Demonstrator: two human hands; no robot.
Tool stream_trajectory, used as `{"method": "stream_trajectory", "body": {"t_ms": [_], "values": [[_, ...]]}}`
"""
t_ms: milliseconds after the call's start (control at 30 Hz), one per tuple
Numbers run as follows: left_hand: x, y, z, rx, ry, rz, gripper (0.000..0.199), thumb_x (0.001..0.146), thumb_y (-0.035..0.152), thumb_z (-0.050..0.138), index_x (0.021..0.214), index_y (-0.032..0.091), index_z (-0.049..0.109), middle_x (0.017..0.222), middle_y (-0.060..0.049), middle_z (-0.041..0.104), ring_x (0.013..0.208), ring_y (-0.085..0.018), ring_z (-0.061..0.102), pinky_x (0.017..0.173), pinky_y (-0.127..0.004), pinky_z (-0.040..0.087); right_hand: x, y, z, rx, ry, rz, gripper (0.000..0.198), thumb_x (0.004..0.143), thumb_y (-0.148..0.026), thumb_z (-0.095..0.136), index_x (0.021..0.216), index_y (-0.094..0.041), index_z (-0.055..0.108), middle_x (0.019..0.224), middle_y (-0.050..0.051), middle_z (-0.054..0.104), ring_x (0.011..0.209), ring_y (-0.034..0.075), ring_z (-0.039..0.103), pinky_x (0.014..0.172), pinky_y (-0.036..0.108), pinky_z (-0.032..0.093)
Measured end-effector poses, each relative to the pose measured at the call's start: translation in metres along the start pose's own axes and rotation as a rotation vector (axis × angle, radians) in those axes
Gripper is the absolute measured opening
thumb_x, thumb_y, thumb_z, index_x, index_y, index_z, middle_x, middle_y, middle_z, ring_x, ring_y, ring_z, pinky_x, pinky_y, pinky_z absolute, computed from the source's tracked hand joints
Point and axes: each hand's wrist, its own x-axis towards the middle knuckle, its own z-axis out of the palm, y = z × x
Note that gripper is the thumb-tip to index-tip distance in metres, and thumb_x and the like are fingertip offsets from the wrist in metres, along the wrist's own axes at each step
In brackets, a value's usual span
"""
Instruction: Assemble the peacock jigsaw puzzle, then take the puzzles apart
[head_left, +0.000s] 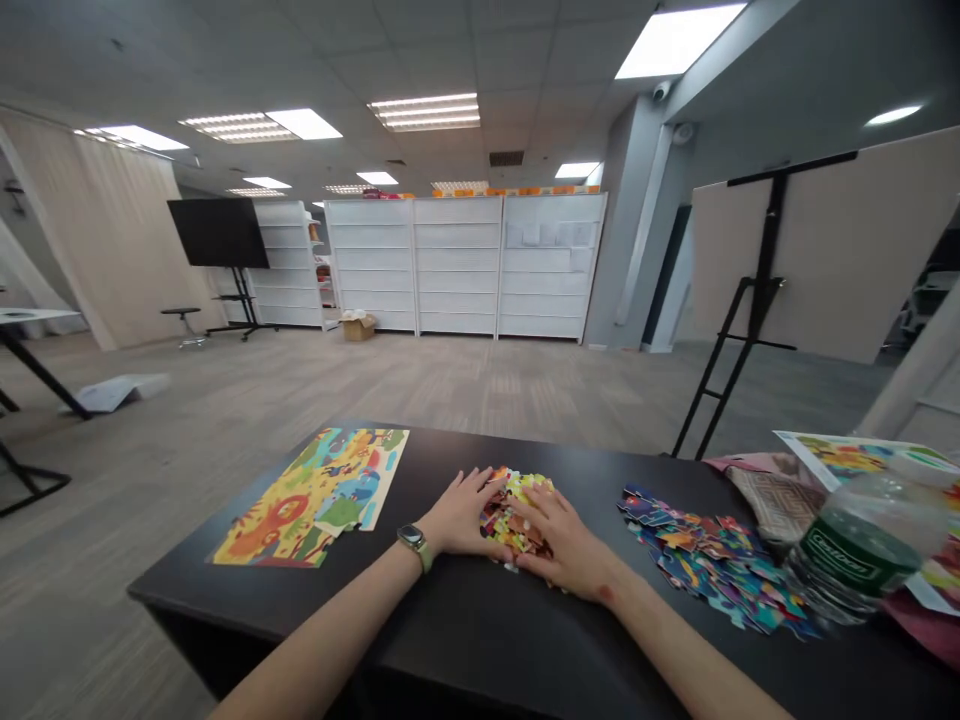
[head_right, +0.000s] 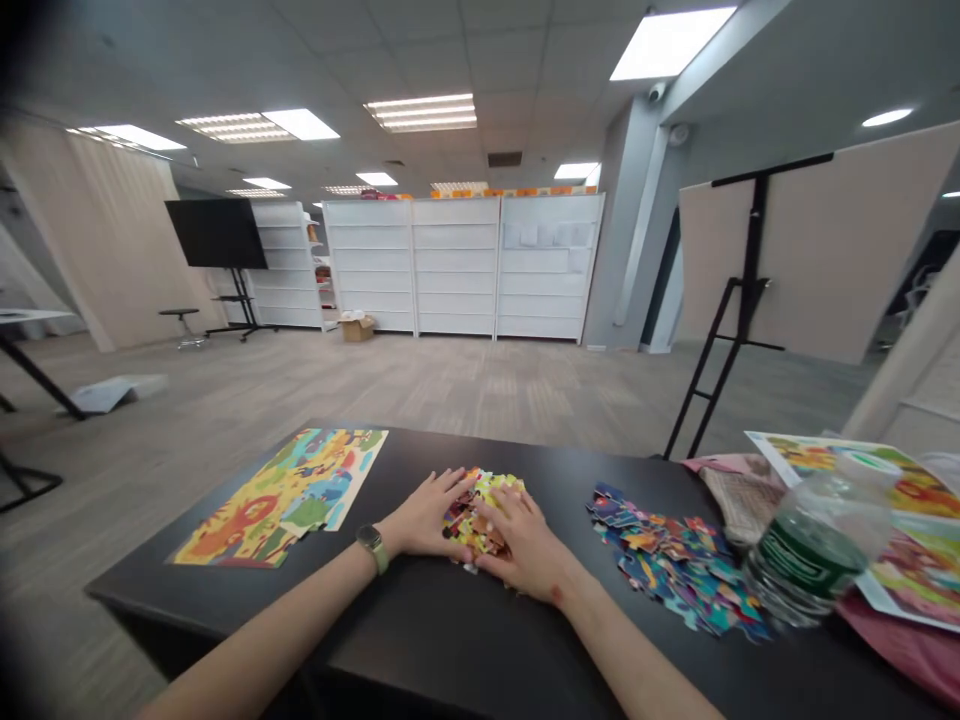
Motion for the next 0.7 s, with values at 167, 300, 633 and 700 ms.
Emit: {"method": "stream_trajectory", "body": {"t_ms": [167,300,633,700], "values": [[0.024,0.001,0.011,0.003,0.030,-0.004,0.101,0.073,0.078,0.066,0.153,0.024,0.035,0.158,-0.021,0.033,0.146,-0.039,0.031,0.117,-0.066,0.018,0.013,0.033,0.003,-0.024,0.072,0.043,0.068,0.093,-0.061,0.052,0.149,-0.023,0.047,0.158,0.016,0.038,0.149,0.033,0.027,0.121,0.055,0.022],[0.024,0.009,0.013,-0.043,0.126,-0.043,0.081,0.085,0.069,0.059,0.150,0.024,0.040,0.158,-0.018,0.034,0.146,-0.037,0.032,0.119,-0.062,0.021,0.012,0.039,0.002,-0.060,0.162,-0.031,0.065,0.094,-0.058,0.052,0.148,-0.023,0.047,0.154,0.015,0.044,0.146,0.033,0.034,0.119,0.059,0.024],[-0.101,-0.059,-0.077,0.064,0.344,-0.366,0.049,0.091,0.039,0.057,0.136,0.020,0.057,0.151,-0.013,0.047,0.143,-0.031,0.039,0.121,-0.049,0.026,-0.004,0.031,-0.014,-0.016,0.499,0.010,0.040,0.100,-0.042,0.040,0.118,-0.019,0.068,0.121,0.015,0.065,0.115,0.031,0.058,0.101,0.050,0.047],[-0.135,-0.083,-0.103,0.073,0.299,-0.414,0.040,0.090,0.044,0.057,0.118,0.019,0.070,0.143,-0.014,0.056,0.139,-0.036,0.043,0.118,-0.054,0.028,-0.003,0.018,-0.012,-0.014,0.450,-0.044,0.037,0.099,-0.040,0.043,0.117,-0.021,0.069,0.123,0.015,0.064,0.118,0.031,0.057,0.103,0.051,0.045]]}}
